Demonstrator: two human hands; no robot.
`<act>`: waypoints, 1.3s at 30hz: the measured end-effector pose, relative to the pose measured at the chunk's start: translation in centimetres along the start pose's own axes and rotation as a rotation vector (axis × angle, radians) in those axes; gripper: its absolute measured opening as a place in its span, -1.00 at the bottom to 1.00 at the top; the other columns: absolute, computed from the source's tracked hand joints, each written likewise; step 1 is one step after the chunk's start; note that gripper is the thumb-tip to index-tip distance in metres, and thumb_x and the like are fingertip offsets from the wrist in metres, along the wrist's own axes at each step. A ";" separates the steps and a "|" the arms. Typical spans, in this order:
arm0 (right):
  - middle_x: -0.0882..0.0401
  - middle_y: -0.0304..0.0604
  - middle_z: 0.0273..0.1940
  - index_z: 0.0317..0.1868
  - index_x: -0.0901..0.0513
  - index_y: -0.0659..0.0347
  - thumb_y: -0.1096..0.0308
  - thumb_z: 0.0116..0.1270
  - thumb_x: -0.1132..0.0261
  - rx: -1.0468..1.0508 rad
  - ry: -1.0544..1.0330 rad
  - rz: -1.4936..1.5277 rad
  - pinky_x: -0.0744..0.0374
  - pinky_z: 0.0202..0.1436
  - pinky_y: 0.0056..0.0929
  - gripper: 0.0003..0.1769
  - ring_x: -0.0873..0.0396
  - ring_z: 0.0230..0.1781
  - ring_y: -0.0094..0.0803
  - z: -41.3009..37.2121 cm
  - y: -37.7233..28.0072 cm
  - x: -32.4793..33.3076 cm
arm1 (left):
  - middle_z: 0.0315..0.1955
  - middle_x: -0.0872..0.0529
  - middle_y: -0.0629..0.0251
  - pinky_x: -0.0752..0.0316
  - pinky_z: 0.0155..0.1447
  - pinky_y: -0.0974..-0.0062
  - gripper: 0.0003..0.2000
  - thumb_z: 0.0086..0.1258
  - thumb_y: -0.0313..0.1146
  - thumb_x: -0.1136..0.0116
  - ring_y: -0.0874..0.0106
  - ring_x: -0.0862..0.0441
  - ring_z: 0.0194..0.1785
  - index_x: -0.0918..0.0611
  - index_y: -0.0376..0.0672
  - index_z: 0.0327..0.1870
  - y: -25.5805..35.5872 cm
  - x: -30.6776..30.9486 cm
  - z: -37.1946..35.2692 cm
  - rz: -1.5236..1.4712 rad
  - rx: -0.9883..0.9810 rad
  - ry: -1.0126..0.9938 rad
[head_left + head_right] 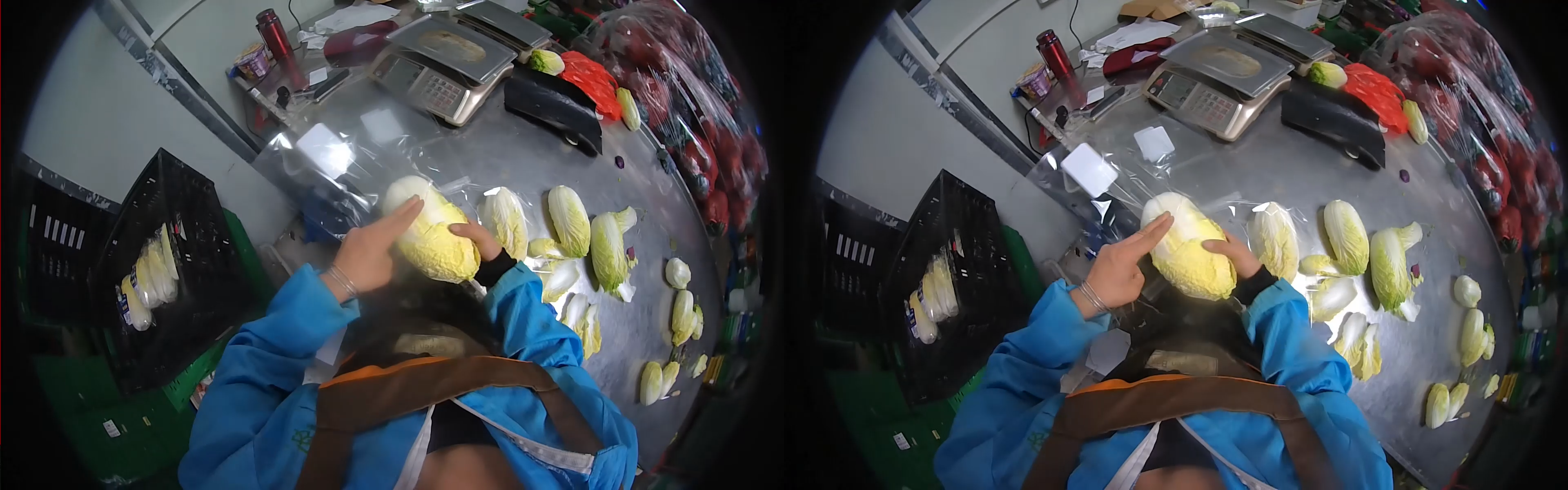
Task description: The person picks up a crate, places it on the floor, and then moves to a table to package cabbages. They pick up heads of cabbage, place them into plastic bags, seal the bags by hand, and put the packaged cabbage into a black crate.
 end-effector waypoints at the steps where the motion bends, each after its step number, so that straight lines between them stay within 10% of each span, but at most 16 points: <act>1: -0.35 0.09 0.19 0.31 -0.17 0.34 0.34 0.22 -0.13 -0.017 -0.005 0.140 -0.31 0.30 -0.17 -0.34 -0.37 0.21 -0.11 -0.3 0.6 0.1 | 0.30 -0.29 0.31 -0.58 -0.12 0.44 -0.15 -0.19 -0.74 0.17 0.18 -0.49 0.09 -0.27 0.06 0.33 -0.5 0.4 0.0 -0.011 -0.059 0.054; 4: -0.32 0.03 0.23 0.31 -0.19 0.34 0.26 0.20 -0.16 0.008 -0.030 0.166 -0.29 0.31 -0.23 -0.32 -0.36 0.22 -0.19 1.2 1.9 2.4 | 0.29 -0.29 0.33 -0.58 -0.09 0.43 -0.15 -0.19 -0.74 0.16 0.18 -0.50 0.08 -0.28 0.06 0.33 1.1 -1.5 -0.1 0.062 -0.142 0.045; 7: -0.34 -0.08 0.23 0.33 -0.20 0.29 0.38 0.10 -0.31 0.534 0.218 -0.654 -0.25 0.30 -0.37 -0.22 -0.31 0.22 -0.38 1.6 -3.5 1.9 | 0.27 -0.32 0.28 -0.54 0.02 0.41 -0.18 -0.18 -0.74 0.17 0.19 -0.50 0.09 -0.28 0.02 0.32 2.0 -2.1 -0.4 -0.007 -0.140 -0.059; 10: -0.35 -0.09 0.22 0.31 -0.24 0.30 0.50 0.01 -0.37 0.490 0.228 -0.601 -0.24 0.31 -0.38 -0.19 -0.31 0.23 -0.38 1.5 -3.0 0.2 | 0.19 -0.42 0.17 -0.52 0.04 0.33 -0.27 -0.10 -0.74 0.14 0.16 -0.53 0.03 -0.37 -0.03 0.26 1.2 1.6 0.6 -0.053 -0.196 0.115; 15: -0.36 -0.02 0.21 0.31 -0.23 0.31 0.47 -0.05 -0.40 0.467 0.442 -0.885 -0.26 0.30 -0.37 -0.14 -0.34 0.21 -0.32 1.5 -4.3 -4.2 | 0.17 -0.46 0.37 -0.55 -0.25 0.32 -0.24 -0.07 -0.68 0.00 0.21 -0.64 -0.31 -0.34 0.15 0.29 5.8 -6.8 -1.2 0.089 -0.441 -0.192; 18: -0.35 0.02 0.21 0.34 -0.16 0.31 0.46 -0.01 -0.38 0.793 0.429 -0.805 -0.29 0.28 -0.37 -0.12 -0.36 0.19 -0.28 0.8 -5.8 -4.0 | 0.19 -0.45 0.37 -0.56 -0.30 0.41 -0.28 -0.06 -0.66 -0.01 0.29 -0.65 -0.38 -0.36 0.08 0.27 5.1 -5.4 -2.4 0.223 -0.490 -0.177; 22: -0.33 0.04 0.21 0.34 -0.15 0.26 0.40 0.14 -0.29 0.658 0.185 0.078 -0.34 0.29 -0.27 -0.24 -0.36 0.20 -0.17 1.7 -3.0 1.8 | 0.16 -0.48 0.29 -0.55 -0.40 0.50 -0.32 -0.10 -0.66 -0.02 0.33 -0.65 -0.45 -0.43 -0.05 0.22 3.0 0.3 -1.8 0.301 -0.237 0.190; 25: -0.27 0.00 0.26 0.34 -0.18 0.20 0.44 0.18 -0.24 0.541 -0.100 0.798 -0.33 0.31 -0.27 -0.29 -0.33 0.24 -0.21 5.0 -0.5 0.5 | 0.15 -0.49 0.34 -0.56 -0.37 0.47 -0.32 -0.11 -0.66 -0.01 0.35 -0.65 -0.40 -0.44 -0.02 0.22 9.2 -1.4 -1.5 0.185 -0.595 0.113; 28: -0.31 -0.01 0.24 0.33 -0.19 0.27 0.39 0.08 -0.38 0.782 0.386 -0.391 -0.34 0.27 -0.33 -0.19 -0.36 0.22 -0.28 2.6 -4.6 1.9 | 0.15 -0.49 0.31 -0.57 -0.32 0.47 -0.32 -0.10 -0.65 -0.02 0.35 -0.66 -0.33 -0.44 -0.02 0.21 8.1 -2.2 -2.3 0.267 -0.452 -0.155; 31: -0.38 0.00 0.19 0.29 -0.22 0.36 0.46 -0.05 -0.45 0.976 0.598 -0.750 -0.36 0.24 -0.39 -0.13 -0.38 0.19 -0.26 -1.2 -7.1 -1.9 | 0.14 -0.45 0.11 -0.52 -0.36 0.36 -0.41 -0.03 -0.60 -0.05 0.23 -0.61 -0.31 -0.41 -0.10 0.18 4.5 0.9 -2.9 0.263 -0.321 0.183; 34: -0.37 0.05 0.19 0.23 -0.28 0.42 0.50 -0.05 -0.42 0.942 0.739 -0.705 -0.37 0.22 -0.40 -0.21 -0.39 0.18 -0.26 -3.1 -7.3 -3.7 | -0.06 -0.44 0.06 -0.46 -0.36 0.24 -0.47 -0.02 -0.53 -0.12 0.10 -0.55 -0.29 -0.38 -0.12 0.10 6.0 2.7 -1.3 0.378 -0.328 0.498; 39: -0.48 -0.06 0.06 0.16 -0.36 0.41 0.46 -0.04 -0.41 0.981 0.759 -0.805 -0.42 0.15 -0.43 -0.30 -0.45 0.07 -0.40 -3.9 -7.3 -4.1 | -0.20 -0.36 0.03 -0.43 -0.36 0.15 -0.44 -0.01 -0.46 -0.19 0.01 -0.52 -0.31 -0.29 -0.13 0.09 6.1 2.6 1.8 0.323 -0.298 0.462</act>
Point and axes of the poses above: each hand's wrist, its own z-axis towards the middle knuckle, its own x-axis out of the back of the hand, y = z × x, the point moved 9 cm from there along z, towards the middle knuckle
